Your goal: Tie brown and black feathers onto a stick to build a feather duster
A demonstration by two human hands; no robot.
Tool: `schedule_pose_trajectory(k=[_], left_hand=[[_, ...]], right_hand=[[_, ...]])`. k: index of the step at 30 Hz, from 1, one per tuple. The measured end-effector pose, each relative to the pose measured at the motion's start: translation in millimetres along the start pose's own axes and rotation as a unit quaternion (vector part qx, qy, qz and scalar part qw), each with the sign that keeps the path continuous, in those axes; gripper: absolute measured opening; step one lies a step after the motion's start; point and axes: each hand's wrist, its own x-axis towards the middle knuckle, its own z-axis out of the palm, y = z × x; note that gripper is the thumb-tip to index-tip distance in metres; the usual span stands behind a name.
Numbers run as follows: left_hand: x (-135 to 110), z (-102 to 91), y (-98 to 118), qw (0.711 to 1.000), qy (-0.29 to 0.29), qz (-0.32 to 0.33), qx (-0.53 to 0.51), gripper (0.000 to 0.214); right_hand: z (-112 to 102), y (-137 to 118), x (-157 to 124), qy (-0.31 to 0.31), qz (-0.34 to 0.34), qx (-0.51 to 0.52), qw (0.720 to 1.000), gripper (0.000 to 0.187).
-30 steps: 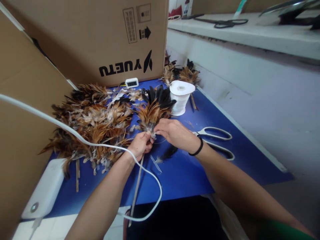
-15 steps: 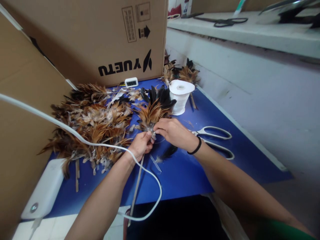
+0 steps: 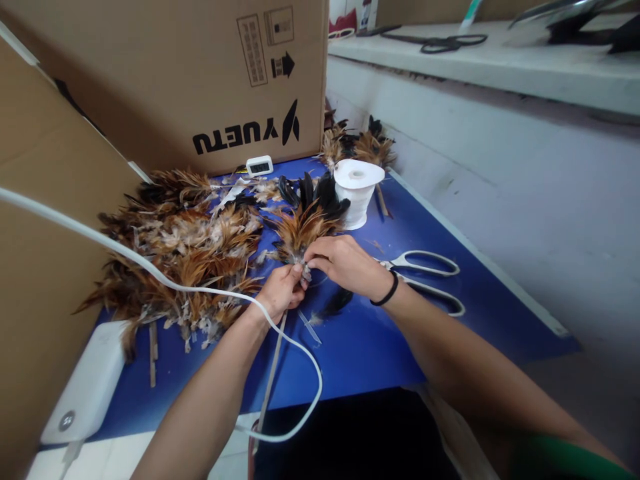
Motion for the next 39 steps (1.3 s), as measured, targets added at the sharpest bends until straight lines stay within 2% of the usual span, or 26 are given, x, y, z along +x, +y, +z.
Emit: schedule_pose_trajectory(k=[6, 11, 14, 17, 20, 22, 25, 30, 34, 36, 39], left_hand=[[2, -1.7, 1, 1.000, 0.003, 0.007, -0.013, 0.036], [3, -6.4, 4, 0.999, 0.006, 0.011, -0.046, 0.038], [2, -8.8, 7, 0.998, 0.018, 0.016, -0.057, 0.037], [1, -9.5, 10, 0.997, 0.031, 0.027, -0.065, 0.037], [1, -9.4, 13, 0.996, 0.040, 0.034, -0.072, 0.036], [1, -9.3, 13, 0.996, 0.046, 0.034, -0.074, 0.036], [1, -9.7, 13, 0.996, 0.055, 0.033, -0.070, 0.037], [2, -10.2, 11, 0.996, 0.051, 0.042, -0.060, 0.037], [0, -8.9, 12, 0.996, 0.055, 0.038, -0.056, 0.036], [0, -8.4, 12, 0.996, 0.061, 0.036, -0.059, 0.035], [1, -8.4, 12, 0.995, 0.060, 0.038, -0.065, 0.036]], right_hand=[[1, 1, 1, 0.016, -0.015, 0.000, 1.000, 0.017], [-11, 8, -1, 0.056, 0.024, 0.027, 0.998, 0.012], [-16, 15, -4, 0.002, 0.049, 0.014, 0.999, 0.011], [-14, 17, -5, -0.054, 0.044, -0.049, 0.996, 0.013], [-8, 10, -4, -0.010, 0.026, -0.092, 0.995, 0.008], [-1, 3, -4, 0.027, 0.041, -0.047, 0.998, 0.008], [13, -4, -3, 0.038, 0.089, 0.096, 0.991, 0.017], [33, 1, 0, 0.045, 0.113, 0.275, 0.954, 0.016], [33, 1, 3, 0.039, 0.164, 0.371, 0.913, 0.011], [30, -2, 4, 0.033, 0.194, 0.395, 0.897, 0.009], [28, -5, 5, 0.046, 0.196, 0.345, 0.917, 0.009]])
